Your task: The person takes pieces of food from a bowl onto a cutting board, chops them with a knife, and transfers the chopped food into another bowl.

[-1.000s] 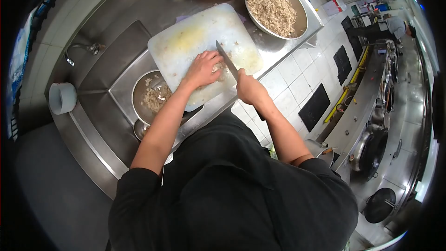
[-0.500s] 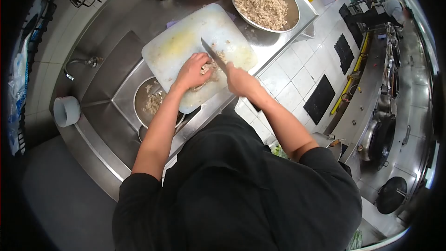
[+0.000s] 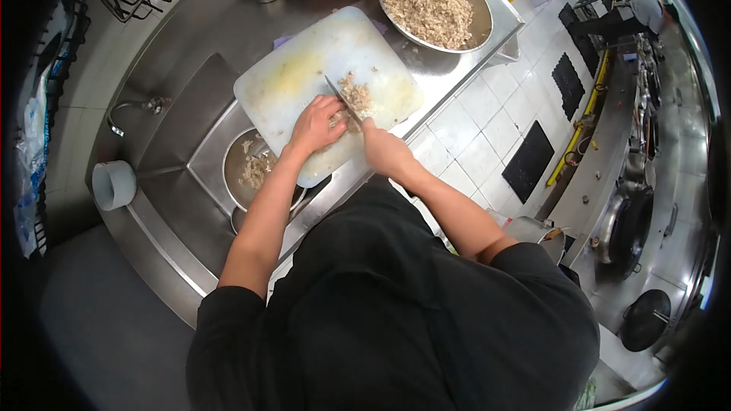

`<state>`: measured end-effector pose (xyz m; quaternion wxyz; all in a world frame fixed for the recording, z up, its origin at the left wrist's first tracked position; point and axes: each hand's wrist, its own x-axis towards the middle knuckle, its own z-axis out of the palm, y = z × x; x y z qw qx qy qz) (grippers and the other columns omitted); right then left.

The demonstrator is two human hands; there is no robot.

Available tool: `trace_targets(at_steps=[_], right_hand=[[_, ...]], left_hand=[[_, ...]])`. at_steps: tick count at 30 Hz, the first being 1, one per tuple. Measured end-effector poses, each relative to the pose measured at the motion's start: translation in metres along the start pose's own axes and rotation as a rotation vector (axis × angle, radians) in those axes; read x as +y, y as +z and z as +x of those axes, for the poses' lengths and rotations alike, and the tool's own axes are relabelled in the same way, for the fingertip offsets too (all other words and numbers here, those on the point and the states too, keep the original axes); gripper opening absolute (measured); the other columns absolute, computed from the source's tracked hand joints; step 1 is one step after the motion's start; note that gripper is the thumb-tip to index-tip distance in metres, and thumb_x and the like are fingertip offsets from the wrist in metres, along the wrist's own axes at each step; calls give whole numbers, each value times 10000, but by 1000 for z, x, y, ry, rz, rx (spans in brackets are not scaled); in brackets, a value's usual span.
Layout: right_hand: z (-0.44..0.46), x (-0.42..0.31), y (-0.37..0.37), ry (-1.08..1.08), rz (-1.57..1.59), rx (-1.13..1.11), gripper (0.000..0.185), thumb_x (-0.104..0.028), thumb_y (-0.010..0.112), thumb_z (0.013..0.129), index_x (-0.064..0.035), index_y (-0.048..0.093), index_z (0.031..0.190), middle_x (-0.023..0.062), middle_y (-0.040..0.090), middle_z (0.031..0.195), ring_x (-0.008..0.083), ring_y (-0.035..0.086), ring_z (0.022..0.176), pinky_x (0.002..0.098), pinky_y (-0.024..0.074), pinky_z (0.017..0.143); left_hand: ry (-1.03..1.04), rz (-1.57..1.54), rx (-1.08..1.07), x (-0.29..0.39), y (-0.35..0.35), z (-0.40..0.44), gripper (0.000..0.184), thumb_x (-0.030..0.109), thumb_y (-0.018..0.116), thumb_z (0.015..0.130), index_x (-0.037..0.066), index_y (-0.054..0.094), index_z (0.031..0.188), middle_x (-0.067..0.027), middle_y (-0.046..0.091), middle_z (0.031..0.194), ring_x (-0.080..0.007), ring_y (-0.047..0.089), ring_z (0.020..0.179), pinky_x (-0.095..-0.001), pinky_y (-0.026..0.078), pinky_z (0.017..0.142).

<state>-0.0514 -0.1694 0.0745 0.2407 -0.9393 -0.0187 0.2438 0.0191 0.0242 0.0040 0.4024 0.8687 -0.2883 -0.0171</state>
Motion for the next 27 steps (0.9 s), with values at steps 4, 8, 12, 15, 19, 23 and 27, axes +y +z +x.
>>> trace_targets(at_steps=[4, 8, 12, 15, 19, 23, 27], right_hand=[[64, 12, 8, -151, 39, 100, 272, -22, 477, 933, 64, 469, 1191, 332, 706, 898, 516, 698, 897, 592, 535, 805], [9, -4, -28, -55, 14, -47, 231, -26, 471, 941, 52, 473, 1158, 333, 699, 878, 526, 689, 894, 609, 523, 795], [44, 8, 18, -126, 111, 113, 242, -9, 492, 915, 56, 473, 1148, 360, 686, 920, 532, 682, 892, 601, 525, 804], [66, 17, 4, -247, 68, 102, 267, -4, 502, 909, 58, 462, 1165, 377, 676, 926, 528, 683, 907, 599, 523, 812], [15, 4, 0, -39, 50, -28, 279, -21, 524, 903, 66, 468, 1163, 402, 667, 951, 536, 677, 950, 601, 517, 837], [74, 9, 23, -144, 179, 145, 255, -23, 519, 903, 68, 481, 1138, 415, 662, 929, 556, 669, 936, 608, 516, 847], [65, 10, -21, -183, 82, 113, 239, -16, 501, 897, 100, 508, 1106, 397, 680, 932, 540, 687, 920, 589, 537, 831]], left_hand=[[-17, -42, -15, 5, -2, -2, 330, 181, 729, 809, 5, 724, 1088, -160, 702, 1166, -360, 626, 1119, -425, 519, 1000], [3, -24, 30, -2, 4, 1, 330, 173, 729, 799, -8, 719, 1075, -166, 701, 1167, -364, 626, 1103, -433, 526, 971], [-20, -33, 7, -2, 2, -1, 327, 171, 727, 795, -3, 720, 1072, -163, 701, 1174, -354, 628, 1113, -425, 524, 983], [-9, -33, -8, 0, -3, 3, 331, 168, 724, 794, 4, 721, 1081, -162, 700, 1169, -348, 626, 1123, -421, 520, 995], [7, -10, 28, -3, 1, -2, 315, 165, 713, 798, 15, 718, 1076, -160, 698, 1137, -342, 622, 1110, -428, 520, 981], [-17, -52, -32, 1, -1, -1, 280, 167, 711, 804, 26, 708, 1045, -146, 688, 1122, -335, 619, 1103, -417, 517, 989], [-10, -100, 21, -5, 1, 1, 256, 179, 712, 826, 42, 712, 1042, -124, 681, 1123, -330, 617, 1099, -423, 508, 986]])
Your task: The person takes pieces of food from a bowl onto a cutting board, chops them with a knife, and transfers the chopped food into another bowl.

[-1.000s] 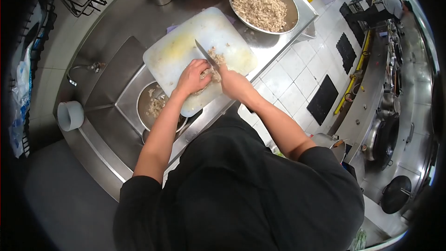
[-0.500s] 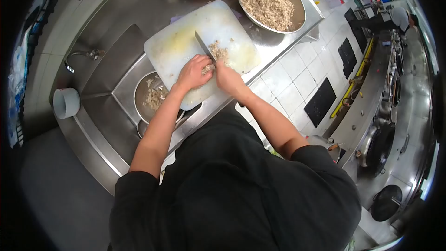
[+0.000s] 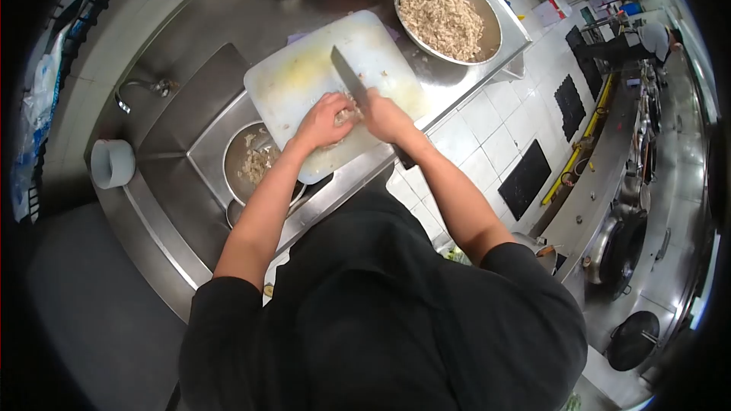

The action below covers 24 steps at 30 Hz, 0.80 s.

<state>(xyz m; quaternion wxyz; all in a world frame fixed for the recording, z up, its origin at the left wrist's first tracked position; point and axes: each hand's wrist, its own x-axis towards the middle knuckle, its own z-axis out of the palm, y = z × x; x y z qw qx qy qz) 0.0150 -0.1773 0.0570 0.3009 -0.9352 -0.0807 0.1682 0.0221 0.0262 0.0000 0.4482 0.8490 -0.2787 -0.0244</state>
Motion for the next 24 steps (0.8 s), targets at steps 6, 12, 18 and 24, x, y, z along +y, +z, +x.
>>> trace_targets(at_steps=[6, 12, 18, 24], right_hand=[[-55, -26, -37, 264, -93, -276, 308, -13, 475, 905, 117, 489, 1183, 428, 665, 1014, 547, 681, 986, 586, 527, 888], [-43, -12, 26, 249, -8, -96, 287, -33, 500, 923, 91, 449, 1177, 404, 671, 973, 545, 673, 986, 597, 522, 871], [-26, -11, 5, 154, 58, -66, 307, -69, 501, 947, 82, 441, 1207, 393, 675, 961, 550, 665, 963, 608, 502, 873], [1, 19, 45, 88, 175, 103, 303, -96, 521, 954, 120, 451, 1155, 421, 654, 867, 591, 656, 880, 626, 513, 811]], left_hand=[[112, 147, -24, 11, 6, 9, 232, 185, 703, 852, 55, 731, 1041, -83, 689, 1127, -307, 623, 1099, -408, 497, 1003], [109, 183, -58, -1, 18, 8, 157, 146, 684, 846, 55, 750, 955, -81, 703, 1048, -299, 626, 1082, -420, 512, 960], [110, 164, -50, 4, 13, 11, 126, 122, 691, 811, 28, 727, 887, -109, 695, 960, -324, 639, 981, -422, 536, 895], [93, 145, -54, 6, 14, 9, 125, 134, 700, 814, 31, 722, 881, -108, 688, 944, -324, 631, 980, -423, 524, 904]])
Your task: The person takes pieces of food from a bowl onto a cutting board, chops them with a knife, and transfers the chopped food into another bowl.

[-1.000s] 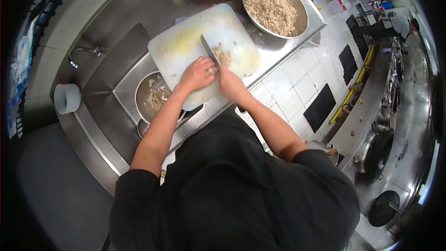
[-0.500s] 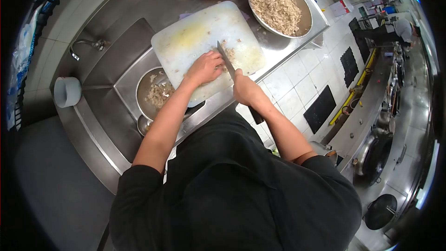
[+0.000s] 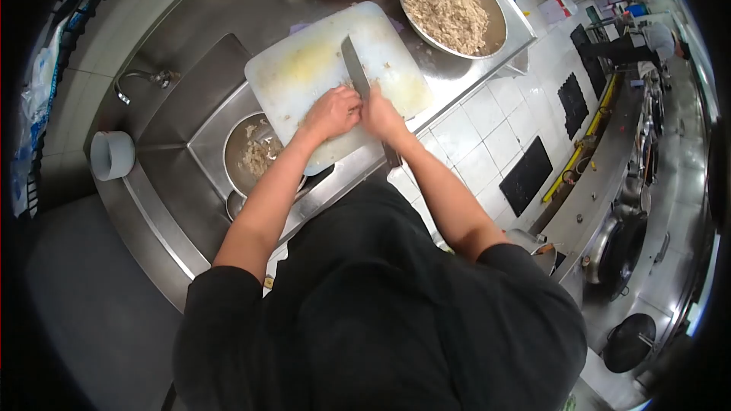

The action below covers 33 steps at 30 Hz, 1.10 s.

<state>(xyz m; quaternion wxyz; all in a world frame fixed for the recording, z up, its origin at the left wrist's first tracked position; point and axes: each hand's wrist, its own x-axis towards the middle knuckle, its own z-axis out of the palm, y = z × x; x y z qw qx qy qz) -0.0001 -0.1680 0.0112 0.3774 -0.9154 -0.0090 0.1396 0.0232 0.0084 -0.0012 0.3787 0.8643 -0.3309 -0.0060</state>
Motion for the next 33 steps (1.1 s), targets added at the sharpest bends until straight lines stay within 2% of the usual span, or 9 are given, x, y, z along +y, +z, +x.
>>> trace_targets(at_steps=[4, 6, 9, 16, 18, 20, 23, 28, 33], right_hand=[[7, -12, -34, -19, -202, -9, 258, -86, 547, 931, 74, 472, 1119, 367, 686, 847, 536, 693, 853, 590, 548, 777], [-9, -17, -50, -6, -218, -35, 257, -83, 546, 927, 77, 478, 1116, 366, 688, 852, 533, 696, 857, 590, 547, 782], [-29, -34, -59, 14, -256, -133, 258, -68, 537, 920, 84, 484, 1123, 370, 691, 886, 529, 698, 885, 589, 545, 807], [-72, -77, -52, 151, -355, -374, 271, -24, 487, 919, 90, 467, 1164, 373, 691, 965, 528, 689, 967, 586, 529, 874], [-51, -41, -15, 116, -308, -276, 277, -32, 492, 920, 87, 460, 1169, 377, 687, 962, 513, 694, 965, 583, 531, 858], [-13, -10, 4, -134, -150, -94, 291, -28, 503, 912, 91, 462, 1174, 382, 685, 937, 499, 704, 941, 572, 537, 836], [0, -37, -37, -124, -190, -286, 292, -39, 490, 920, 130, 481, 1158, 378, 672, 852, 538, 689, 863, 586, 536, 749], [-33, -26, 9, 1, -262, -176, 379, -49, 530, 908, 131, 438, 1229, 377, 687, 876, 506, 709, 880, 566, 549, 788], [9, -26, -16, -100, -225, -127, 309, -66, 516, 919, 99, 479, 1177, 361, 694, 894, 522, 696, 885, 591, 537, 807]], left_hand=[[-36, -1, -119, 2, -15, -2, 157, 149, 695, 838, 46, 743, 946, -107, 717, 1059, -314, 631, 1082, -416, 512, 961], [0, 67, 192, 5, -18, -15, 221, 166, 707, 853, 60, 745, 1042, -115, 704, 1188, -317, 617, 1171, -413, 497, 1014], [-80, -48, 144, 0, -22, -25, 272, 176, 713, 866, 64, 731, 1114, -127, 689, 1233, -328, 611, 1198, -421, 485, 1046], [-98, -7, 80, -13, -11, -26, 250, 164, 700, 880, 35, 726, 1093, -146, 695, 1205, -343, 621, 1162, -424, 493, 1038], [-84, -12, 70, -11, -11, -29, 253, 150, 699, 879, 24, 722, 1098, -153, 695, 1187, -350, 625, 1141, -422, 509, 1011], [-67, -31, 109, -13, -5, -29, 251, 146, 705, 873, 24, 721, 1093, -157, 695, 1173, -353, 625, 1135, -423, 514, 1000], [-59, -45, 174, -7, -10, -26, 251, 135, 717, 860, 21, 720, 1084, -166, 695, 1154, -361, 624, 1130, -426, 520, 990], [-92, -69, 204, -7, -7, -33, 250, 121, 735, 850, 17, 714, 1077, -175, 692, 1155, -370, 619, 1138, -434, 517, 994], [-87, -129, 334, -5, -13, -33, 180, 100, 724, 861, 12, 702, 1017, -164, 695, 1121, -369, 624, 1117, -442, 508, 983]])
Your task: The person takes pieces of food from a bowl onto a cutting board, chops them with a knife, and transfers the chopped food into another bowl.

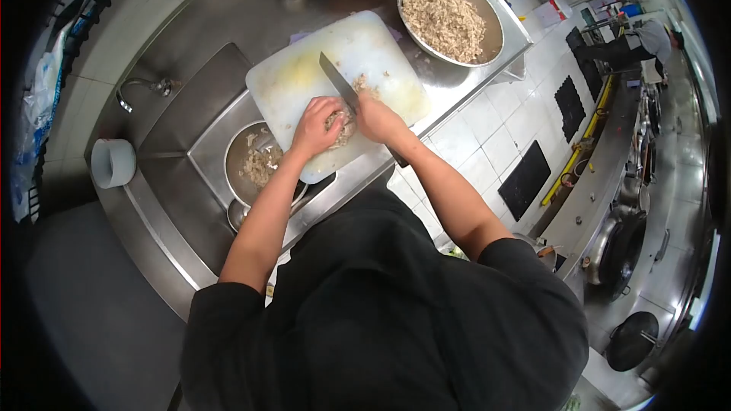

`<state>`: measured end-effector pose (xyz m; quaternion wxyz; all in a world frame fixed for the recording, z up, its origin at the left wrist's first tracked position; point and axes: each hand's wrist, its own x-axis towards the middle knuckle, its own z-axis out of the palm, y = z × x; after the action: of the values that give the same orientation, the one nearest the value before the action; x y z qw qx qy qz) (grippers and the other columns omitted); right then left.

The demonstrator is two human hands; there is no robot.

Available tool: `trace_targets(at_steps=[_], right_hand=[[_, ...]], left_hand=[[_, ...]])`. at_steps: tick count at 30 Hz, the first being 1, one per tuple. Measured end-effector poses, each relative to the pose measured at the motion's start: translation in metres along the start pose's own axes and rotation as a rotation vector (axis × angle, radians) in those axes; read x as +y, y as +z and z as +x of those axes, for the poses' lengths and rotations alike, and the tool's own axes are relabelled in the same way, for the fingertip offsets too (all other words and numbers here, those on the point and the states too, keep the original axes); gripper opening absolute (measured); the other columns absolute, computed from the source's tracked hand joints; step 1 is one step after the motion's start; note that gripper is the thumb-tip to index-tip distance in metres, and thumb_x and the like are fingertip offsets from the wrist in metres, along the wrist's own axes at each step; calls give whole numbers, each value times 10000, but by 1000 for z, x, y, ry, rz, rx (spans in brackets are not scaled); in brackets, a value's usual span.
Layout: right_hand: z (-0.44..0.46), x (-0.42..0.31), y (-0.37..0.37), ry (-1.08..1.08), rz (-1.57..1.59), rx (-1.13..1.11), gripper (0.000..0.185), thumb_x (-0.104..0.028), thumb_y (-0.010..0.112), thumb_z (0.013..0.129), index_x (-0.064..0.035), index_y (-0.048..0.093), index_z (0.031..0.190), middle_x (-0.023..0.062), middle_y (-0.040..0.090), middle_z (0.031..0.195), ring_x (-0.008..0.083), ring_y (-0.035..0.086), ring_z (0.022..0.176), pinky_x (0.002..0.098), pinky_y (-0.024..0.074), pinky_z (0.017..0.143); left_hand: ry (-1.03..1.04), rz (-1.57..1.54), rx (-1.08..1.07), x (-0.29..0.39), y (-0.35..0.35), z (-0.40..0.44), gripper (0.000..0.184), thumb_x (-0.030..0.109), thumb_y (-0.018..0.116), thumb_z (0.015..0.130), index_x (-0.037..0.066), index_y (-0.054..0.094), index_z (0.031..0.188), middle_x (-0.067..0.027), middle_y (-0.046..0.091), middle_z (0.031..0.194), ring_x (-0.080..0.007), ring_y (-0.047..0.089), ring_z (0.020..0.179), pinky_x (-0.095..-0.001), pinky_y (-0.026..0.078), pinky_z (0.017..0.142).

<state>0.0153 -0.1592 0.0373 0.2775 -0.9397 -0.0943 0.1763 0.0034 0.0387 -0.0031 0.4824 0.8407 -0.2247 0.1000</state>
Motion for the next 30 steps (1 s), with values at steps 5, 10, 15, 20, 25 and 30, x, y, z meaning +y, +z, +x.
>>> trace_targets(at_steps=[5, 10, 15, 20, 25, 30], right_hand=[[-43, -30, -31, -46, -31, -57, 258, -53, 506, 921, 72, 487, 1147, 337, 704, 902, 519, 696, 880, 584, 542, 807], [-88, -61, -45, 169, -156, -239, 221, -10, 491, 913, 39, 466, 1127, 331, 709, 927, 502, 709, 901, 590, 541, 818], [-69, -25, 13, 119, -137, -122, 219, -28, 496, 926, 30, 441, 1130, 312, 717, 912, 491, 715, 895, 579, 546, 805], [-35, -27, -5, 19, -74, -52, 209, -31, 471, 939, 42, 461, 1135, 325, 710, 905, 490, 710, 884, 586, 541, 799], [-76, -43, -28, 170, -104, -268, 258, -35, 472, 941, 68, 475, 1177, 346, 706, 947, 506, 701, 910, 591, 533, 811], [-18, -15, 6, -6, -15, -76, 262, -17, 458, 929, 78, 484, 1172, 355, 694, 894, 516, 696, 891, 590, 538, 793]], left_hand=[[15, 48, -43, -1, -5, -5, 151, 92, 709, 873, 23, 707, 1008, -137, 696, 1109, -347, 627, 1101, -440, 503, 950], [38, 90, -48, 3, -1, -4, 147, 80, 704, 882, 28, 705, 1020, -136, 688, 1094, -346, 629, 1074, -430, 494, 948], [41, 194, -91, -4, 3, -6, 153, 105, 701, 866, 47, 719, 1006, -81, 696, 1080, -303, 626, 1070, -413, 484, 920], [50, 199, -111, -1, 1, -1, 147, 102, 698, 858, 44, 724, 991, -89, 699, 1071, -306, 627, 1059, -420, 490, 911], [36, 177, -63, -5, 4, -5, 129, 97, 699, 856, 38, 729, 966, -109, 701, 1066, -320, 630, 1045, -427, 513, 893], [68, 165, -47, -3, 4, -3, 127, 74, 698, 851, 20, 723, 964, -134, 703, 1059, -342, 635, 1038, -436, 532, 918]])
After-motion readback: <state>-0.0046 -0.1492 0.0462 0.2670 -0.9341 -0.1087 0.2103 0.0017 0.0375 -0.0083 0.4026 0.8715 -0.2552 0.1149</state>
